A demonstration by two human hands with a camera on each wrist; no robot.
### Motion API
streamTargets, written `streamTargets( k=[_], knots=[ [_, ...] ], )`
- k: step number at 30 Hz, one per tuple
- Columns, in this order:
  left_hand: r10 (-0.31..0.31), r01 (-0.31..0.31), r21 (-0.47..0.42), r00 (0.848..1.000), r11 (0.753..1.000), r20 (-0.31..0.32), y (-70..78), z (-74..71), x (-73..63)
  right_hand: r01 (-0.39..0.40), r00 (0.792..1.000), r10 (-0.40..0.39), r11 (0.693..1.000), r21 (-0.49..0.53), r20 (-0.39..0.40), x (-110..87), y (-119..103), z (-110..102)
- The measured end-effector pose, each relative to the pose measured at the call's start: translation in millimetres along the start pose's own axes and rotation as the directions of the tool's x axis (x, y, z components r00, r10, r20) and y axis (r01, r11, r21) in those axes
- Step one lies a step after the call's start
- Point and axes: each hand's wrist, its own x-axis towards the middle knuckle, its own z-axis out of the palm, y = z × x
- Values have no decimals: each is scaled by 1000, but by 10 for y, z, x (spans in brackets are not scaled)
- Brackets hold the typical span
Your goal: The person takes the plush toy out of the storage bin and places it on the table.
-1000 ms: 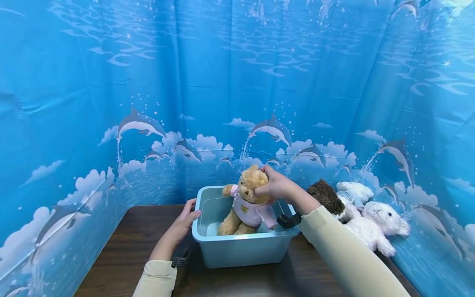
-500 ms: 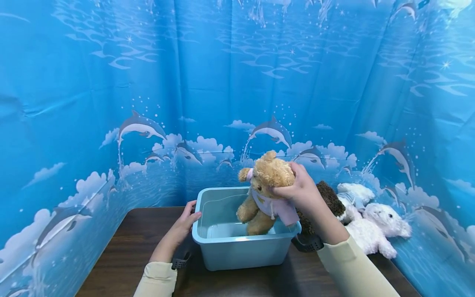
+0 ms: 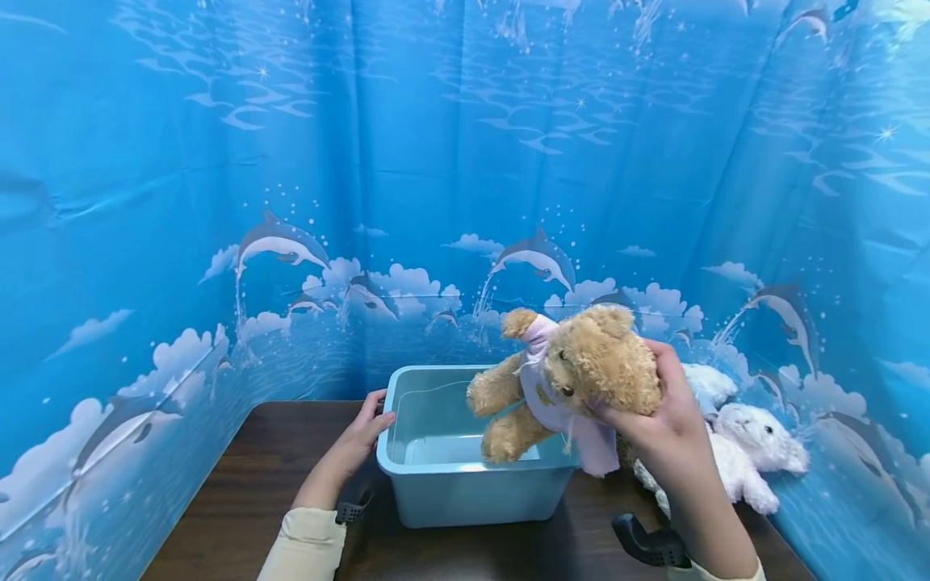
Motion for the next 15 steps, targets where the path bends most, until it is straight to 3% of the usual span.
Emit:
streamTargets(
  k=[4, 6, 8, 11, 15],
  knots=[
    [15, -15, 4, 1000, 1000, -3, 12, 4, 1, 5, 983, 38, 973, 229, -182, -127, -43, -119],
    [29, -29, 2, 1000, 1000, -2, 17, 19, 5, 62, 959, 40, 937, 343, -282, -175, -28, -205],
    [39, -39, -3, 999, 999, 1, 19, 28, 8, 133, 924, 26, 913, 385, -382, -215, 12, -304],
    [30, -30, -6, 1000, 1000, -2, 19, 29, 8, 303, 854, -42, 850, 430, -519, -250, 128, -455],
    [16, -15, 4, 1000, 1000, -5, 21, 9, 20, 500, 716, -153, 794, 347, -682, -294, 316, -645]
  ],
)
